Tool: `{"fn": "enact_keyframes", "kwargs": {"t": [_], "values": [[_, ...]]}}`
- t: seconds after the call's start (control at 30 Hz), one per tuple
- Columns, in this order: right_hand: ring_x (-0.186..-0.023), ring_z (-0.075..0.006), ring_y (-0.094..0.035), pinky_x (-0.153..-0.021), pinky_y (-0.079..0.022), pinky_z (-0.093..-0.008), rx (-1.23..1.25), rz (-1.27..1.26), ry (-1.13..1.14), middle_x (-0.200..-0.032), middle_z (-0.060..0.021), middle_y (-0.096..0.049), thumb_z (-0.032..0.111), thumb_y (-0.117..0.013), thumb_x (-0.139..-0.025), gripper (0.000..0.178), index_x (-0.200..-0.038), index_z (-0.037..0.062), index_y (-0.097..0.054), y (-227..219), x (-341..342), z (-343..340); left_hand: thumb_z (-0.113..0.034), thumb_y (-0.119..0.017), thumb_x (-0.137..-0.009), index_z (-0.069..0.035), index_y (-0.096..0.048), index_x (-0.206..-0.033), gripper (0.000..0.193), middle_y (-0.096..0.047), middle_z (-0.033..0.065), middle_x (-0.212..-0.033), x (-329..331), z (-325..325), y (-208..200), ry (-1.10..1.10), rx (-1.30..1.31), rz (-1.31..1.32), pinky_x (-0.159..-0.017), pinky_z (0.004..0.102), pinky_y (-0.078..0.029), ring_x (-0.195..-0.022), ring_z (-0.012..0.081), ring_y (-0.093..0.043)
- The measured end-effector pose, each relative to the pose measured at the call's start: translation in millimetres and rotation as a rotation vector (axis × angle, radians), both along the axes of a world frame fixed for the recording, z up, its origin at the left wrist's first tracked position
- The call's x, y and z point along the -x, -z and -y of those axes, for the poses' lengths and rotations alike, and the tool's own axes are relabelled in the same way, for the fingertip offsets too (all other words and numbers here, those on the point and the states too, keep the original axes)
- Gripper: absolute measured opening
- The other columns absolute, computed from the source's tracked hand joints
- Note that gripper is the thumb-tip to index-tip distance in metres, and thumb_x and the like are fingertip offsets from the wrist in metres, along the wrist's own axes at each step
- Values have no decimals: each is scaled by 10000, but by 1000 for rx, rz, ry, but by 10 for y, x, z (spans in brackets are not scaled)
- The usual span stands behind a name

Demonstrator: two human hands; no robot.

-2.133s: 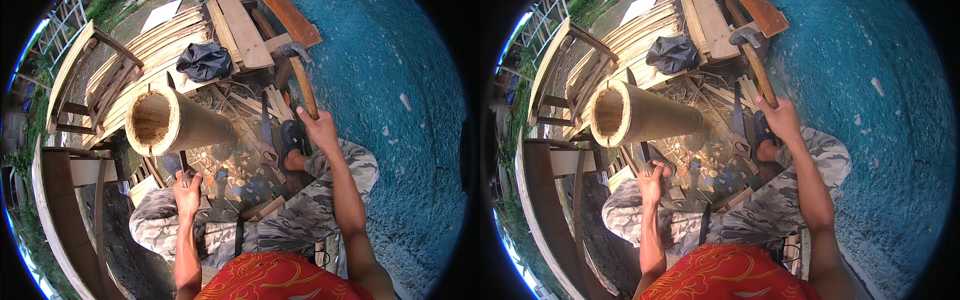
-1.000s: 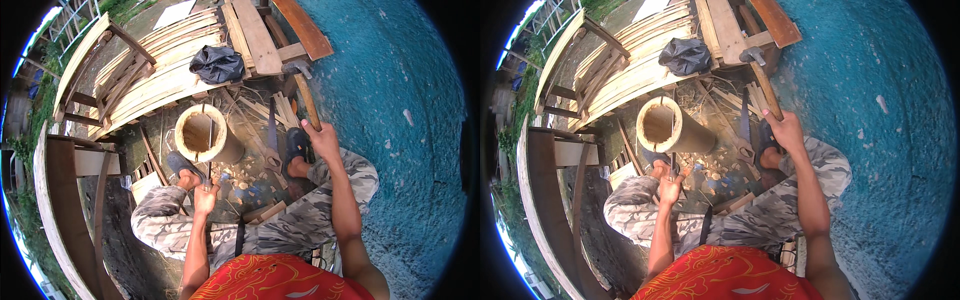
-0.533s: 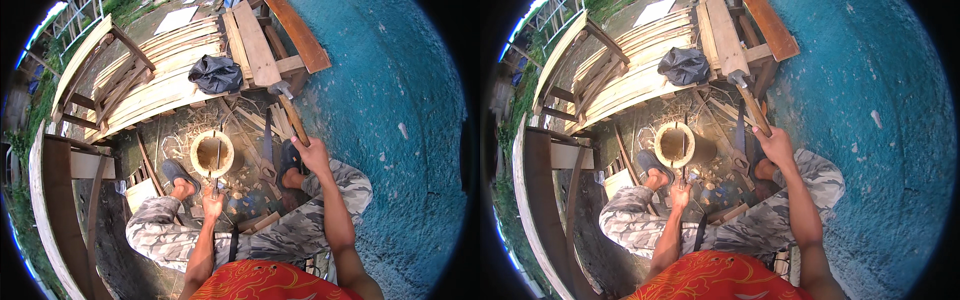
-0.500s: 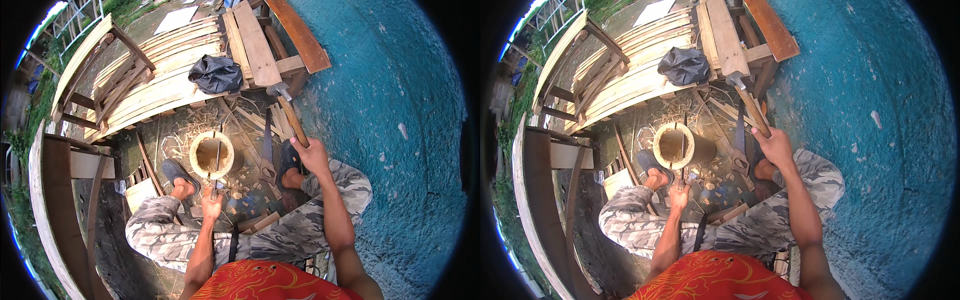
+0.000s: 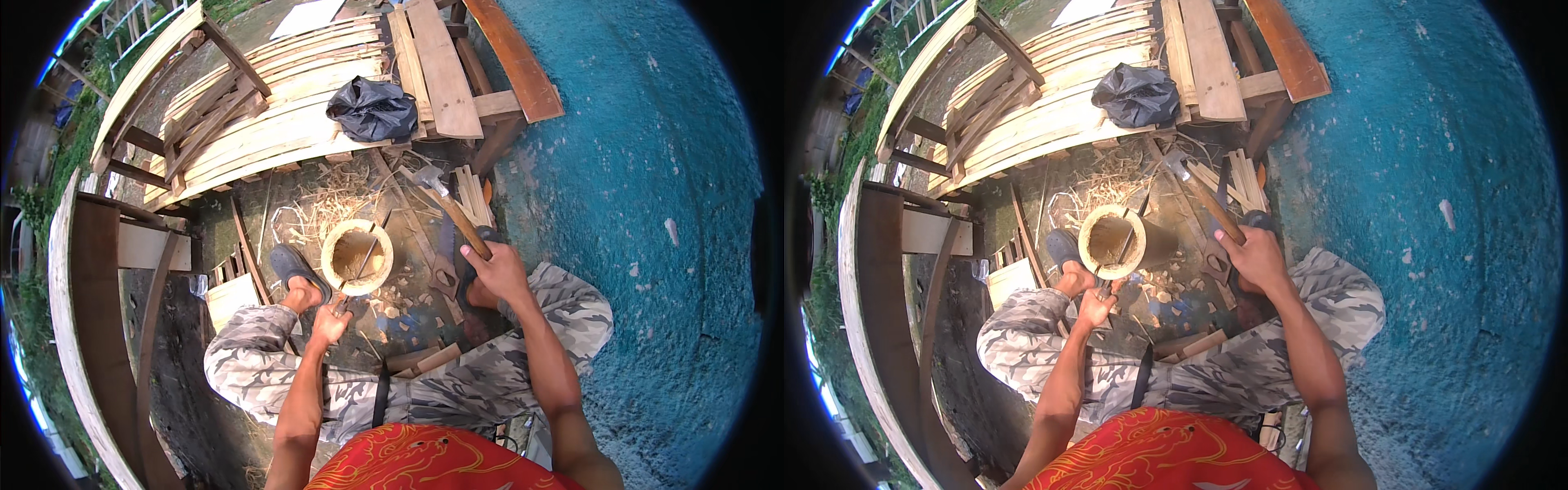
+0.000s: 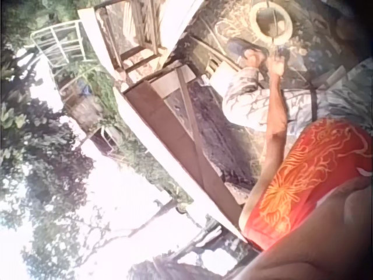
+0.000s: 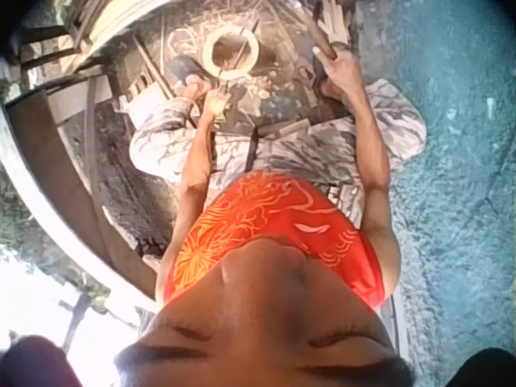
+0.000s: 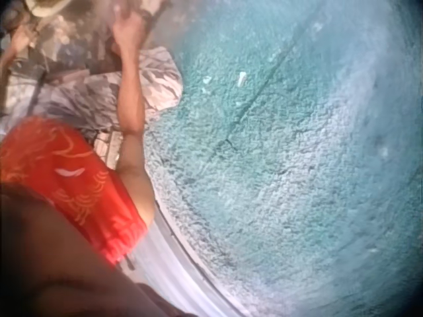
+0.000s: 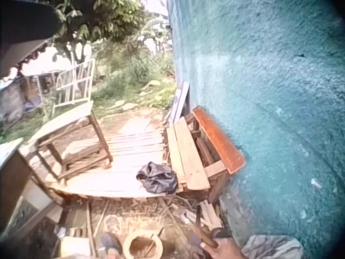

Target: The person sits on the ground and uses a hammer and chisel to split a bamboo tube lengthwise. They repeatedly strike the chisel to deepen the cut, rotate the bamboo, and eventually split it into two halves.

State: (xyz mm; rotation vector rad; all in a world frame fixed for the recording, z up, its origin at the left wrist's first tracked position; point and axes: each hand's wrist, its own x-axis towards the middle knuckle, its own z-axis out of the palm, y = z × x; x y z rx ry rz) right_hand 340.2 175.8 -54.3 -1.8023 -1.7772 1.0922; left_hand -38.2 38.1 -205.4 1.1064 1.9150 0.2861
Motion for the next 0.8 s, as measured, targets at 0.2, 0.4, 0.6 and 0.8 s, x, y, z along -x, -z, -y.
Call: {"fn": "enact_keyframes", "kwargs": {"t": [0.2,0.4,0.6,0.8], "values": [[-483,-290,-545,-534,-439,-409,-98,-111,-96,-568,-195,-559,389,-713,-920,416,-844,-19,-697,-28,208,74,-289,-696,-793,13,-679,-836,305,-648,176,-681,-25,35,28,1,-9,-4,-703,432,-497,-664,284,-637],[-465,-326,-482,-511,-425,-380,-366,-324,-192,-562,-211,-522,171,-696,-854,199,-839,-27,-688,324,214,63,-280,-682,-787,11,-673,-838,296,-627,180,-668,-135,-1,-104,6,9,-7,-691,429,-496,-657,269,-628],[-560,-387,-627,-534,-458,-398,-54,74,-157,-643,-266,-573,139,-680,-839,167,-865,-24,-703,433,193,-55,-278,-679,-781,19,-672,-833,301,-614,168,-632,-222,-98,-267,99,-72,-36,-676,421,-504,-626,250,-633],[-537,-375,-611,-525,-447,-392,-292,-197,-115,-641,-257,-569,113,-670,-815,140,-852,-19,-700,293,69,-10,-305,-695,-781,-31,-722,-931,314,-683,193,-743,-161,-54,-155,58,-9,-18,-733,421,-527,-731,308,-690]]}}
